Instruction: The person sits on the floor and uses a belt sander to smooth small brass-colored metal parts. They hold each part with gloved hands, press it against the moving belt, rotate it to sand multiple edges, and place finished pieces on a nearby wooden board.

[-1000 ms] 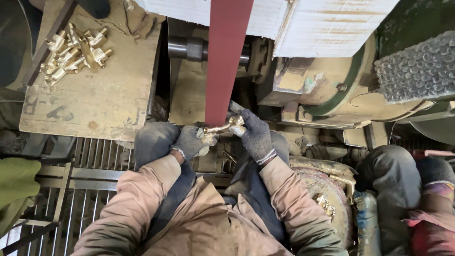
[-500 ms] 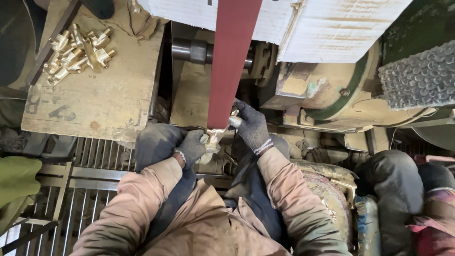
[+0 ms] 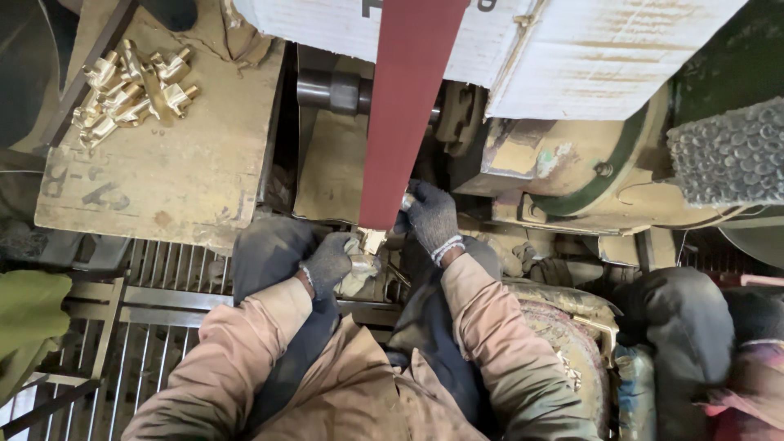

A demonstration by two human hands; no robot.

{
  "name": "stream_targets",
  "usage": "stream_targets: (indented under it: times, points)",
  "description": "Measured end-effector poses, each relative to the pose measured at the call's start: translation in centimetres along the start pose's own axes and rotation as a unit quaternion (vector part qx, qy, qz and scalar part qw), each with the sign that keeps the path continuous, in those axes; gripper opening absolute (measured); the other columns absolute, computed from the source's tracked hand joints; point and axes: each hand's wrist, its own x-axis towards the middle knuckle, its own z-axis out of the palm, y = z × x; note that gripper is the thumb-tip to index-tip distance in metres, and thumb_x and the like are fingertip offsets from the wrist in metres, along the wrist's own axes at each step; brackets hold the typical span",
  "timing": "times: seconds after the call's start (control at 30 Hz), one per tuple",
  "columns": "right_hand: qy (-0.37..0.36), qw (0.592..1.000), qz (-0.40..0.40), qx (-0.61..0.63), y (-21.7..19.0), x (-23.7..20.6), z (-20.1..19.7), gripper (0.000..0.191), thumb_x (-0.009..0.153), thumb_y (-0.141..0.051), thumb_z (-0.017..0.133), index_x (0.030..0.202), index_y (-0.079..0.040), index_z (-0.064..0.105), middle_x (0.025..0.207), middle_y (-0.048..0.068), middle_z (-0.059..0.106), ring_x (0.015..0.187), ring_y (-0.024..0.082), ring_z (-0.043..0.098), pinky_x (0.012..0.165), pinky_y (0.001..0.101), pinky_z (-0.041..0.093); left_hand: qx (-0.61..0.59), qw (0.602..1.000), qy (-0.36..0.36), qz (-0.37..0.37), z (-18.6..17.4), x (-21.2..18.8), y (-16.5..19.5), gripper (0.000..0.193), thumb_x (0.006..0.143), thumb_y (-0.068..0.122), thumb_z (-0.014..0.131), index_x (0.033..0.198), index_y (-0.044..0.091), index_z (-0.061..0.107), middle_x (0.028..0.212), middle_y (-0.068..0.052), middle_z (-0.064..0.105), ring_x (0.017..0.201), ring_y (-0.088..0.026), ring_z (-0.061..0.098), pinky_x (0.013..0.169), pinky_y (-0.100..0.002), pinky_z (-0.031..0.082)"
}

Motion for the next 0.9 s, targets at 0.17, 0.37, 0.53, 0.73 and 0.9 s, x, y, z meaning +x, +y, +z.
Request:
stream_targets:
  times: [0.17, 0.37, 0.53, 0.73, 0.9]
  points:
    - [0.01, 1.0, 0.02, -0.009, 0.0, 1.3, 0.1, 0.029, 0.096, -0.018, 0.069, 0.117, 0.002, 0.073, 0.083, 0.007, 0.077, 0.062, 0.014, 0.07, 0.054, 0.0279, 0.057, -0.124, 0.992, -0.004, -0.031, -0.5, 0.7, -0.1, 0.018, 0.084, 0.0, 0.075, 0.101, -0.002, 0.069, 0.084, -0.009, 0.072, 0.074, -0.018, 0.071, 0.064, -0.032, 0.059]
    - [0.027, 0.995, 0.059, 0.075, 0.8, 1.5, 0.4, 0.026, 0.095, -0.018, 0.073, 0.107, 0.004, 0.076, 0.081, 0.008, 0.075, 0.065, 0.017, 0.067, 0.055, 0.0319, 0.056, -0.164, 0.982, 0.008, -0.096, -0.7, 0.4, 0.7, 0.021, 0.087, 0.013, 0.071, 0.103, -0.001, 0.07, 0.081, -0.012, 0.073, 0.066, -0.023, 0.07, 0.051, -0.035, 0.055]
    - [0.032, 0.969, 0.181, 0.168, 1.0, 0.3, 0.8, 0.021, 0.092, -0.018, 0.073, 0.093, 0.003, 0.072, 0.072, 0.012, 0.069, 0.055, 0.021, 0.063, 0.046, 0.0343, 0.05, -0.223, 0.969, -0.02, -0.101, -0.3, -0.8, 0.7, 0.022, 0.087, 0.016, 0.073, 0.105, 0.004, 0.068, 0.083, -0.009, 0.071, 0.069, -0.023, 0.072, 0.049, -0.035, 0.053]
    - [0.032, 0.977, 0.127, 0.169, 1.3, -4.5, -0.5, 0.023, 0.091, -0.015, 0.072, 0.102, 0.005, 0.075, 0.081, 0.013, 0.07, 0.059, 0.018, 0.062, 0.052, 0.0312, 0.055, -0.14, 0.986, -0.032, -0.08, -1.1, -3.1, -1.3, 0.029, 0.091, 0.018, 0.073, 0.109, -0.005, 0.068, 0.09, -0.014, 0.075, 0.074, -0.024, 0.074, 0.06, -0.035, 0.058]
    - [0.018, 0.978, 0.02, 0.205, 1.7, -11.4, -2.0, 0.035, 0.088, -0.009, 0.071, 0.119, 0.005, 0.063, 0.101, 0.011, 0.071, 0.078, 0.019, 0.07, 0.064, 0.0316, 0.062, -0.057, 0.996, -0.056, 0.049, -1.0, -7.2, -1.4, 0.041, 0.081, 0.005, 0.079, 0.119, -0.002, 0.064, 0.099, -0.01, 0.074, 0.087, -0.02, 0.07, 0.075, -0.031, 0.059]
